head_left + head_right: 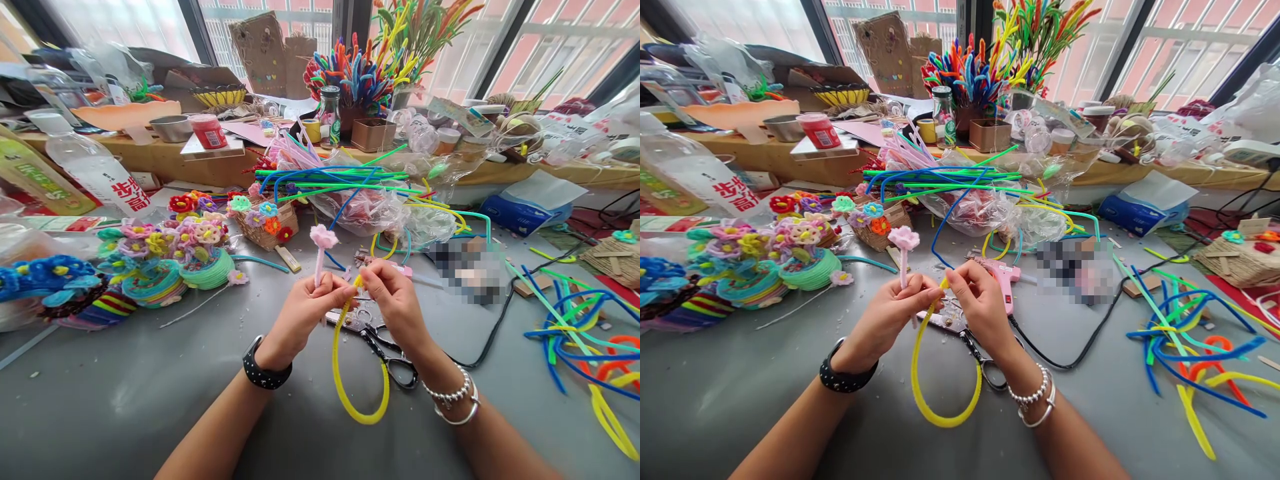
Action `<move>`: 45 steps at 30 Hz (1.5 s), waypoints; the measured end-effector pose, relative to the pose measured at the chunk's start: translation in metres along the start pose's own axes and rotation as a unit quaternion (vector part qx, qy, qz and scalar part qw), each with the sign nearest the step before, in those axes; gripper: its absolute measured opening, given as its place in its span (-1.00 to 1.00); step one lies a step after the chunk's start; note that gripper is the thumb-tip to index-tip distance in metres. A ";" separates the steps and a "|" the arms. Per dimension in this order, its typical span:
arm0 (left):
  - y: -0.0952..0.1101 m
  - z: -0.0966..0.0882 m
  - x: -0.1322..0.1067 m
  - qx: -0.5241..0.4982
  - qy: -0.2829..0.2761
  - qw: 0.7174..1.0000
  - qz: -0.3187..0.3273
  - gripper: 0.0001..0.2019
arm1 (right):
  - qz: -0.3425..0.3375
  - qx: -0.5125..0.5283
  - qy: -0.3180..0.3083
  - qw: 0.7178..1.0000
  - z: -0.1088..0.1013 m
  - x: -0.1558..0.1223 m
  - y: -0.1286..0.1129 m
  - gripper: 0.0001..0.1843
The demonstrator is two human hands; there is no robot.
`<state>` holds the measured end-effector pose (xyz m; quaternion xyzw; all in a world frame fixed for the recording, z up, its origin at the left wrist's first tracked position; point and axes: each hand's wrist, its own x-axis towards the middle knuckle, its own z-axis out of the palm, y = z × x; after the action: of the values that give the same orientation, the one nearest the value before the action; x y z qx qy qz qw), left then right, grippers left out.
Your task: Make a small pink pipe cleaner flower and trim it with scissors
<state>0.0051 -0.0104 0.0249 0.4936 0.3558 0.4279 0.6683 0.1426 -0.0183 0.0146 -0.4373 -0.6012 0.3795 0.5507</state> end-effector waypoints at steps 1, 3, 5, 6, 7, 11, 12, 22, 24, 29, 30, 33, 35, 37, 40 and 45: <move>0.000 0.000 0.000 -0.004 -0.003 1.000 -0.006 -0.57 | -0.003 -0.015 0.001 1.000 -0.002 0.001 -0.001 -0.71; 0.001 -0.001 0.000 -0.009 -0.006 1.000 -0.015 -0.58 | -0.011 -0.046 0.002 0.999 -0.008 0.002 -0.002 -0.69; 0.002 -0.002 0.000 -0.011 -0.006 1.000 -0.021 -0.58 | -0.018 -0.066 -0.010 0.998 -0.012 0.004 -0.004 -0.68; 0.002 -0.002 0.000 -0.013 -0.005 1.000 -0.022 -0.58 | -0.021 -0.070 -0.020 0.997 -0.014 0.004 -0.004 -0.69; 0.002 -0.002 0.000 -0.016 -0.005 1.000 -0.024 -0.58 | -0.024 -0.075 -0.031 0.996 -0.015 0.005 -0.005 -0.69; 0.003 -0.002 0.000 -0.024 -0.019 0.999 -0.030 -0.57 | -0.045 -0.106 -0.083 0.990 -0.015 0.005 -0.007 -0.72; 0.003 -0.001 0.000 -0.025 -0.024 0.999 -0.029 -0.57 | -0.048 -0.113 -0.086 0.989 -0.014 0.005 -0.007 -0.73; -0.002 0.006 0.000 -0.017 -0.040 0.999 -0.011 -0.58 | -0.049 -0.079 0.052 0.994 0.003 -0.005 -0.005 -0.73; -0.003 0.006 0.000 -0.017 -0.043 0.999 -0.011 -0.58 | -0.041 -0.065 0.068 0.995 0.006 -0.006 -0.004 -0.72; 0.000 0.003 0.000 -0.022 -0.021 0.999 -0.012 -0.58 | -0.008 -0.058 0.054 0.997 0.002 0.000 -0.001 -0.70; 0.001 0.002 -0.001 -0.022 -0.015 1.000 -0.013 -0.59 | 0.002 -0.069 0.032 0.997 -0.003 0.003 -0.003 -0.68; 0.007 -0.002 -0.001 -0.030 0.009 0.999 -0.012 -0.58 | 0.035 -0.149 -0.044 0.987 -0.026 0.012 -0.012 -0.67; 0.010 -0.005 -0.001 -0.043 0.024 0.999 -0.015 -0.57 | 0.072 -0.233 -0.120 0.962 -0.044 0.010 -0.017 -0.71; 0.014 -0.007 -0.001 -0.052 0.036 0.998 -0.022 -0.57 | 0.106 -0.331 -0.208 0.914 -0.058 0.000 -0.019 -0.75; 0.018 -0.011 0.000 -0.057 0.052 0.997 -0.025 -0.57 | 0.131 -0.422 -0.260 0.858 -0.068 -0.026 -0.017 -0.88; 0.024 -0.020 0.000 -0.073 0.066 0.995 -0.013 -0.60 | 0.146 -0.466 -0.295 0.822 -0.063 -0.056 -0.011 -0.81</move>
<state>-0.0177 0.0001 0.0426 0.4094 0.3733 0.4758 0.6831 0.2045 -0.0763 0.0128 -0.5917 -0.7690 0.2414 0.0161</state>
